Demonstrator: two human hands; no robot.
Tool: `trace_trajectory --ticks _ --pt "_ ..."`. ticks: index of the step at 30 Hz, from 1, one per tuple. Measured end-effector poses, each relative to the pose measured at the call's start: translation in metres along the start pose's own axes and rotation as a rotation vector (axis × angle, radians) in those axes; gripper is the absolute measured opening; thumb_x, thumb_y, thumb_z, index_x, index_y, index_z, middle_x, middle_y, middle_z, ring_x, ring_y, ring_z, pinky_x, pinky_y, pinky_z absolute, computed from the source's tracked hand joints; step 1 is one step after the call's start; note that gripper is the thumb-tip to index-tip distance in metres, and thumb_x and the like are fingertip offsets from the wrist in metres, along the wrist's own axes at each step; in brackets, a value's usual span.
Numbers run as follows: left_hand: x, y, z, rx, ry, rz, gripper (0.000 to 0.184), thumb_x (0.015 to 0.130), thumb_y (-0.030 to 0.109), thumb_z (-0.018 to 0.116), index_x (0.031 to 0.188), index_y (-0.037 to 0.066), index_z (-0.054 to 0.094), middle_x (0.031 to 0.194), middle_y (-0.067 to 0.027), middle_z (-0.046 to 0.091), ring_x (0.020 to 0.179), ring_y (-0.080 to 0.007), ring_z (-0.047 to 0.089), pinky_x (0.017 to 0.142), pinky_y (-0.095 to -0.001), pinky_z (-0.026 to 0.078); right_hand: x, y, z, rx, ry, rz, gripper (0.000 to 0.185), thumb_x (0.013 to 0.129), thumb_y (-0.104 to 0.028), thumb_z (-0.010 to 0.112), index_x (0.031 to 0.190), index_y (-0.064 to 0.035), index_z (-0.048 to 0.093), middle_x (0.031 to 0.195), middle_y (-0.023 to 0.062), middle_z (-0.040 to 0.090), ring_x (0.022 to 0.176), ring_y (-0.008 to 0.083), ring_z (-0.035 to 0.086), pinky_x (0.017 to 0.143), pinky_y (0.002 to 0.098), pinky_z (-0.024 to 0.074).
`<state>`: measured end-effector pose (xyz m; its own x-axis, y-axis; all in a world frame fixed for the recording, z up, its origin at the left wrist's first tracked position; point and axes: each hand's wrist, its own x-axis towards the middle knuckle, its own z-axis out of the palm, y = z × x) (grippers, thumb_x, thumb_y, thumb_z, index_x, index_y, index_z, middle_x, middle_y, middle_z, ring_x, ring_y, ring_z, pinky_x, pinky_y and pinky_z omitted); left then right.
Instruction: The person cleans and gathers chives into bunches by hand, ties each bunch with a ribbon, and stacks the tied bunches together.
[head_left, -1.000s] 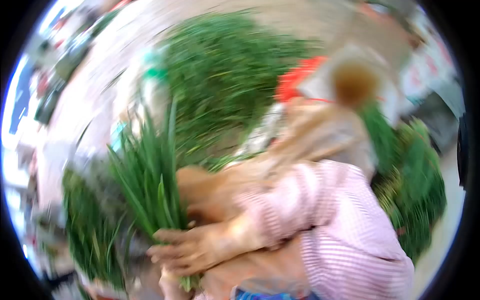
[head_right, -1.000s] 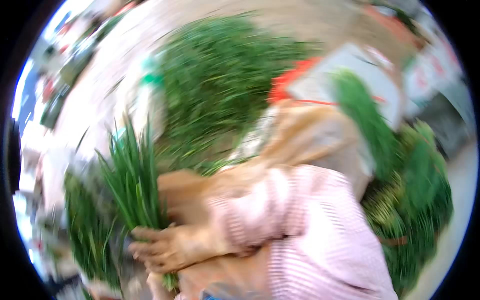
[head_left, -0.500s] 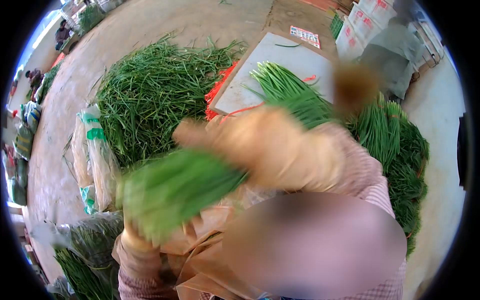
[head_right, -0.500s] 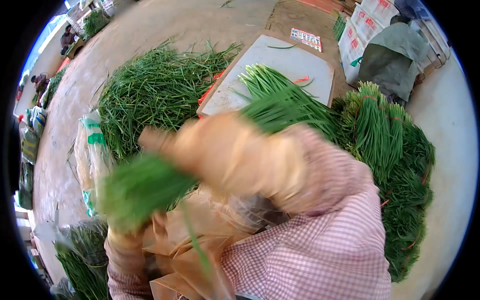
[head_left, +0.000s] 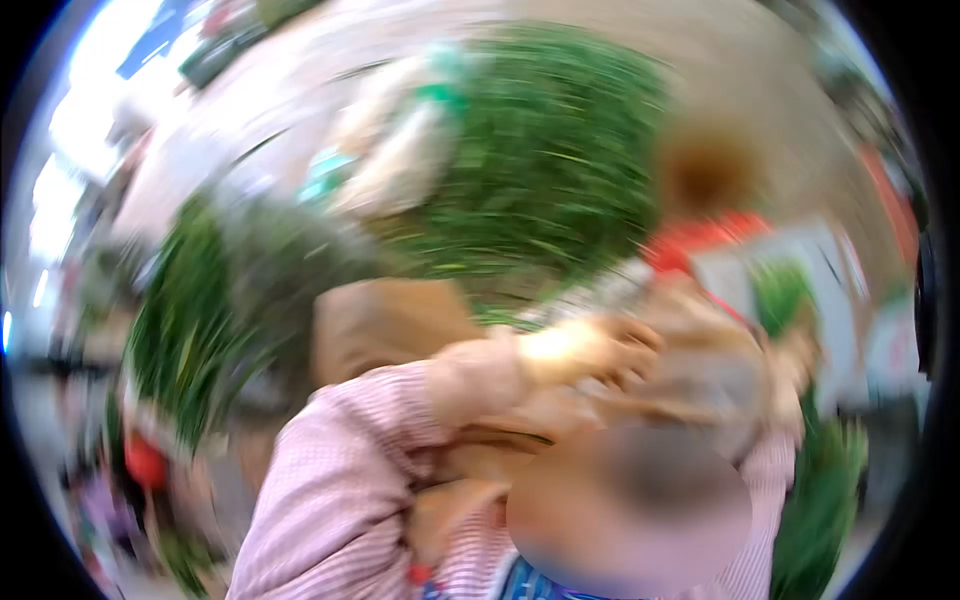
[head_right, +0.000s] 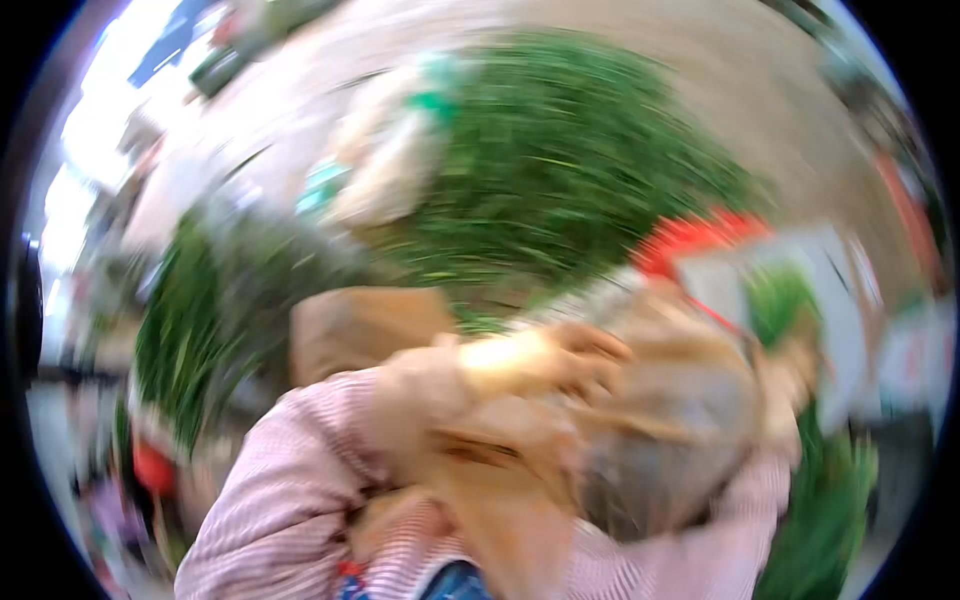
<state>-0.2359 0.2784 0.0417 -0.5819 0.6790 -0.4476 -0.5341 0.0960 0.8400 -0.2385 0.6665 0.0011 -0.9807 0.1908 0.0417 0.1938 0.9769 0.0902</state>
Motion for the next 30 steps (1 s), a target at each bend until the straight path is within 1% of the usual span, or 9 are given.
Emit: trace_trajectory --ticks 5,8,13,15,18,22,25,28,30 --pt "-0.05 -0.018 -0.013 0.114 0.214 0.117 0.043 0.087 0.027 0.064 0.124 0.008 0.056 0.089 -0.0029 0.066 0.069 -0.0099 0.061 0.067 -0.0245 0.051 0.006 0.029 -0.03 -0.18 -0.185 0.108 0.077 0.075 -0.025 0.07 0.14 -0.0025 0.035 0.122 0.0213 0.055 0.111 0.037 0.053 0.095 0.0425 0.0416" --pt "-0.108 -0.021 -0.026 0.164 0.311 0.165 0.045 0.087 0.029 0.064 0.127 0.01 0.055 0.091 -0.0025 0.066 0.083 -0.0096 0.061 0.079 -0.0261 0.048 0.02 0.005 -0.081 -0.288 -0.294 0.159 0.074 0.077 -0.024 0.069 0.139 -0.0024 0.037 0.125 0.0208 0.053 0.113 0.0375 0.051 0.097 0.0428 0.0396" --pt "-0.222 -0.063 -0.053 0.191 0.721 0.57 0.044 0.09 0.024 0.062 0.13 0.009 0.052 0.098 -0.0035 0.065 0.089 -0.0115 0.059 0.08 -0.0263 0.049 0.057 -0.14 -0.127 0.298 0.03 -0.71 0.064 0.077 -0.01 0.068 0.135 -0.001 0.044 0.126 0.0168 0.055 0.114 0.0309 0.053 0.098 0.0383 0.0406" --pt "-0.282 -0.061 -0.052 -0.123 0.877 0.644 0.036 0.09 0.015 0.061 0.125 0.006 0.055 0.098 -0.0077 0.066 0.088 -0.0127 0.061 0.081 -0.0253 0.049 0.01 -0.292 -0.194 0.578 -0.187 -0.817 0.05 0.078 0.001 0.064 0.126 -0.0003 0.054 0.125 0.0147 0.057 0.115 0.0259 0.054 0.098 0.035 0.0419" --pt "-0.376 -0.087 -0.064 0.03 1.494 0.885 0.03 0.092 0.013 0.059 0.12 0.005 0.058 0.093 -0.0089 0.067 0.085 -0.0138 0.063 0.076 -0.0261 0.051 -0.013 -0.44 -0.218 0.704 -0.169 -1.385 0.048 0.076 -0.004 0.067 0.122 -0.0002 0.056 0.112 0.0115 0.063 0.106 0.0221 0.058 0.095 0.0337 0.0435" --pt "-0.503 -0.144 -0.09 0.256 2.31 0.976 0.022 0.091 0.012 0.06 0.112 0.01 0.064 0.091 -0.006 0.067 0.084 -0.0151 0.063 0.077 -0.0266 0.052 -0.09 -0.6 -0.253 0.962 -0.392 -1.615 0.037 0.08 -0.011 0.067 0.115 0.0005 0.06 0.102 0.0138 0.066 0.099 0.0225 0.062 0.09 0.0322 0.0465" --pt "-0.583 -0.184 -0.118 0.308 2.528 0.809 0.026 0.089 0.015 0.063 0.114 0.009 0.063 0.094 -0.007 0.068 0.088 -0.0152 0.063 0.082 -0.0253 0.05 -0.138 -0.69 -0.252 0.941 -0.327 -1.819 0.036 0.082 -0.016 0.066 0.114 -0.0002 0.061 0.103 0.0147 0.066 0.1 0.0238 0.062 0.089 0.0338 0.0479" --pt "-0.619 -0.191 -0.145 0.477 2.599 0.356 0.042 0.086 0.027 0.067 0.121 0.008 0.058 0.108 -0.0118 0.066 0.1 -0.0208 0.062 0.09 -0.0297 0.047 -0.175 -0.75 -0.244 0.942 -0.106 -2.024 0.031 0.082 -0.022 0.065 0.107 -0.0036 0.063 0.101 0.015 0.065 0.095 0.0314 0.062 0.085 0.0379 0.0496" --pt "-0.629 -0.182 -0.155 0.666 2.455 -0.067 0.061 0.081 0.041 0.069 0.129 0.009 0.052 0.12 -0.016 0.061 0.112 -0.0256 0.058 0.096 -0.0347 0.043 -0.191 -0.775 -0.245 0.94 -0.119 -2.036 0.03 0.082 -0.022 0.065 0.106 -0.004 0.064 0.101 0.0155 0.065 0.095 0.0323 0.062 0.084 0.0385 0.0493"
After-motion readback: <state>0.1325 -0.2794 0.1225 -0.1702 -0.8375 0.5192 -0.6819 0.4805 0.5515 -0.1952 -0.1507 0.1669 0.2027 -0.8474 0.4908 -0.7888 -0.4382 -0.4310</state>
